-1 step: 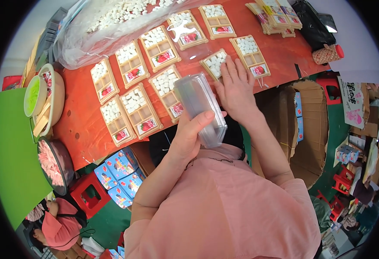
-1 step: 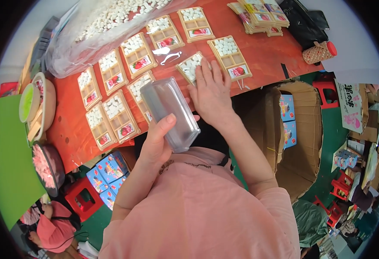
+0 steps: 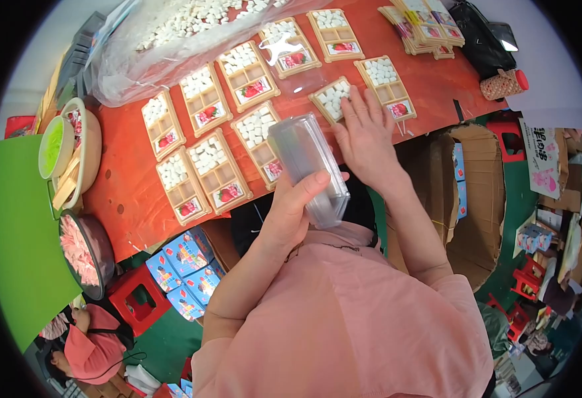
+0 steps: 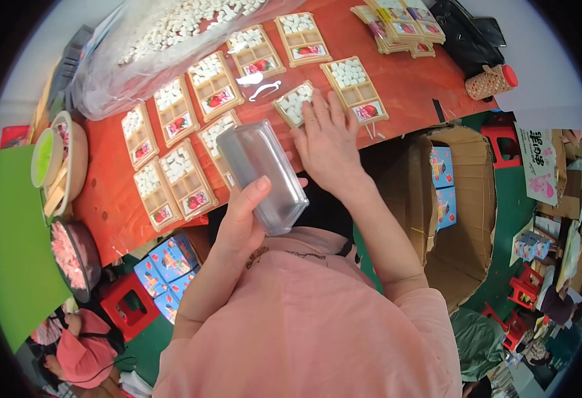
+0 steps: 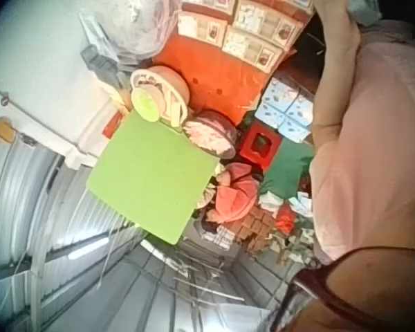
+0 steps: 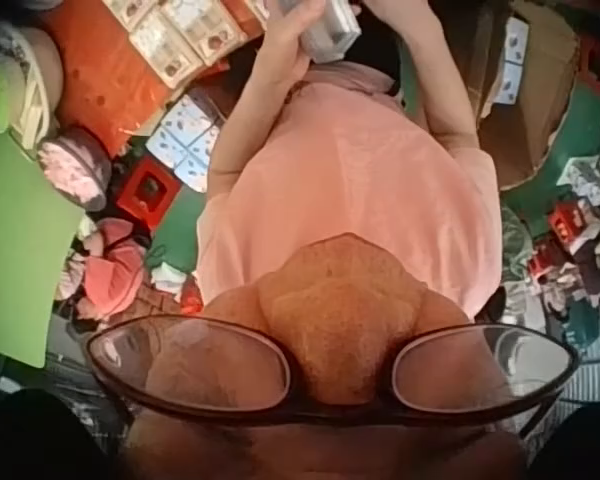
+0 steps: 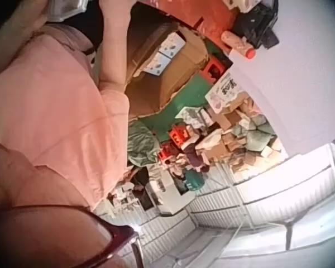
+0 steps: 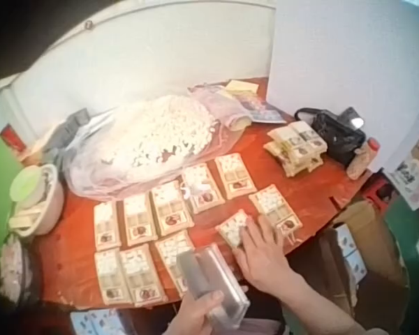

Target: Packaging small white items into plastic trays and then placing them into plastic bags.

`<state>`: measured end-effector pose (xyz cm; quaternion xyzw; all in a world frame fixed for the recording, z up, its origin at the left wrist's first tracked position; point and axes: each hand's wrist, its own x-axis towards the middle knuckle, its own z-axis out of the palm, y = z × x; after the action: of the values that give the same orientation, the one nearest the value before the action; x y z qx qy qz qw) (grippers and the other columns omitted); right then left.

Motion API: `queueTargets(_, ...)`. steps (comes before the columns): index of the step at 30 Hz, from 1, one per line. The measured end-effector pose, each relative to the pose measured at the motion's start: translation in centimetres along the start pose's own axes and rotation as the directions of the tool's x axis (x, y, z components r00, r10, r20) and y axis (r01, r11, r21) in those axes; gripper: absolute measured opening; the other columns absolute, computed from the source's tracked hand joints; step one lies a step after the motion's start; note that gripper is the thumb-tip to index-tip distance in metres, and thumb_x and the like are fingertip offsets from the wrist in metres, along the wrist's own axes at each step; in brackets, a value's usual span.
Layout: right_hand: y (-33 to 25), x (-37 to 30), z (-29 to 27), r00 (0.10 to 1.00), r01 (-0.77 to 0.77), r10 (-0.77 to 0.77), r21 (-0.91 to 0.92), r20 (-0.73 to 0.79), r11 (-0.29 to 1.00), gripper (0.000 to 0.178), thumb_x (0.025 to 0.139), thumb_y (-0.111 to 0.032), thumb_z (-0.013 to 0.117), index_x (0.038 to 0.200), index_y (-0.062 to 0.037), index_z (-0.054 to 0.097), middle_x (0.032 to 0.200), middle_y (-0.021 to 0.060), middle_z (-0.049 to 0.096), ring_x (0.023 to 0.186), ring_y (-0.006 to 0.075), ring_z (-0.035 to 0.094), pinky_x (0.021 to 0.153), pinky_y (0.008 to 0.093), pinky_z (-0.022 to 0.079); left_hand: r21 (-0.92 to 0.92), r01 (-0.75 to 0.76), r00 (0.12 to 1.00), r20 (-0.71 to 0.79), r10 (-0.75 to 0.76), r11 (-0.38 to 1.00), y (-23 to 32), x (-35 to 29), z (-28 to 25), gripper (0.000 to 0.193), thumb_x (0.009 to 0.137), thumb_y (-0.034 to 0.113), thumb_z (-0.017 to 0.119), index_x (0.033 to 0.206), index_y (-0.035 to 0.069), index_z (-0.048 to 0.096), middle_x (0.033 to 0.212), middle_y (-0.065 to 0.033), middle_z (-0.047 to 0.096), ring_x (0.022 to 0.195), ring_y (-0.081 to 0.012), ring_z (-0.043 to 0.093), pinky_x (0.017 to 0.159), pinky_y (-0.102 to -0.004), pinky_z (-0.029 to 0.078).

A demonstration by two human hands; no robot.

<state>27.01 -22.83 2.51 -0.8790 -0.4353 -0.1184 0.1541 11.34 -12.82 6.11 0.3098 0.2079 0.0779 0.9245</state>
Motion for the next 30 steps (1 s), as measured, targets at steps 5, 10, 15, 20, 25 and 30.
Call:
queueTargets(5, 0.3, 5.3, -0.8, 0.982, -0.075, 0.146, 0.461, -0.120, 0.884, 0.037, 0.097, -0.023, 0.060, 0.125, 0.0012, 0.055, 0.120, 0.0207, 0.062, 0.114, 0.0375, 0.057, 0.099, 0.0451, 0.043, 0.037, 0.027, 1.000, -0.009, -0.027, 0.999, 0.6, -0.6, -0.2, 0.064, 0.090, 0.031, 0.071, 0.138, 0.001, 0.043, 0.126, -0.0152, 0.059, 0.115, -0.0310, 0.063, 0.090, -0.0422, 0.056)
queueTargets(10, -1.6, 11.0, 1.1, 0.953, -0.292, 0.254, 0.280, 0.166, 0.914, 0.059, 0.090, -0.031, 0.070, 0.135, -0.0013, 0.046, 0.132, 0.0227, 0.056, 0.124, 0.0369, 0.054, 0.104, 0.0507, 0.039, 0.083, -0.008, 1.000, 0.007, 0.008, 0.996, 0.9, -1.1, -0.5, 0.072, 0.090, 0.035, 0.069, 0.145, 0.000, 0.039, 0.137, -0.0180, 0.055, 0.118, -0.0357, 0.062, 0.095, -0.0466, 0.055)
queueTargets(15, -2.1, 11.7, 2.3, 0.915, -0.359, 0.299, 0.209, 0.271, 0.910, 0.083, 0.086, -0.039, 0.073, 0.149, -0.0048, 0.030, 0.140, 0.0216, 0.051, 0.134, 0.0359, 0.047, 0.112, 0.0571, 0.030, 0.070, -0.033, 0.999, 0.011, 0.033, 0.997, 1.3, -1.4, -0.6, 0.070, 0.091, 0.035, 0.068, 0.144, 0.000, 0.039, 0.136, -0.0185, 0.055, 0.118, -0.0352, 0.062, 0.096, -0.0457, 0.054)
queueTargets(20, -2.8, 12.1, 1.7, 0.881, -0.403, 0.314, 0.214, 0.353, 0.890, 0.097, 0.082, -0.050, 0.074, 0.154, -0.0065, 0.025, 0.147, 0.0246, 0.042, 0.139, 0.0366, 0.042, 0.111, 0.0659, 0.027, 0.066, -0.023, 1.000, 0.008, 0.022, 0.998, 1.3, -1.3, -0.9, 0.068, 0.092, 0.034, 0.067, 0.144, 0.000, 0.040, 0.135, -0.0184, 0.056, 0.118, -0.0353, 0.062, 0.096, -0.0458, 0.054)
queueTargets(25, -5.2, 11.5, 1.3, 0.891, -0.381, 0.323, 0.138, 0.319, 0.914, 0.101, 0.077, -0.050, 0.077, 0.153, -0.0084, 0.026, 0.141, 0.0237, 0.045, 0.135, 0.0382, 0.044, 0.105, 0.0643, 0.034, 0.055, -0.041, 0.999, -0.008, 0.042, 0.998, 1.1, -1.2, -0.7, 0.066, 0.092, 0.034, 0.067, 0.143, -0.001, 0.041, 0.134, -0.0182, 0.057, 0.118, -0.0354, 0.062, 0.096, -0.0460, 0.054)
queueTargets(30, -6.4, 11.2, 2.0, 0.921, -0.309, 0.272, 0.096, 0.277, 0.946, 0.100, 0.075, -0.043, 0.079, 0.153, -0.0082, 0.028, 0.132, 0.0206, 0.047, 0.127, 0.0387, 0.047, 0.099, 0.0600, 0.040, 0.034, -0.057, 0.998, -0.020, 0.057, 0.998, 1.3, -1.6, -1.2, 0.064, 0.093, 0.034, 0.065, 0.141, -0.002, 0.043, 0.132, -0.0182, 0.058, 0.118, -0.0347, 0.062, 0.098, -0.0464, 0.053)
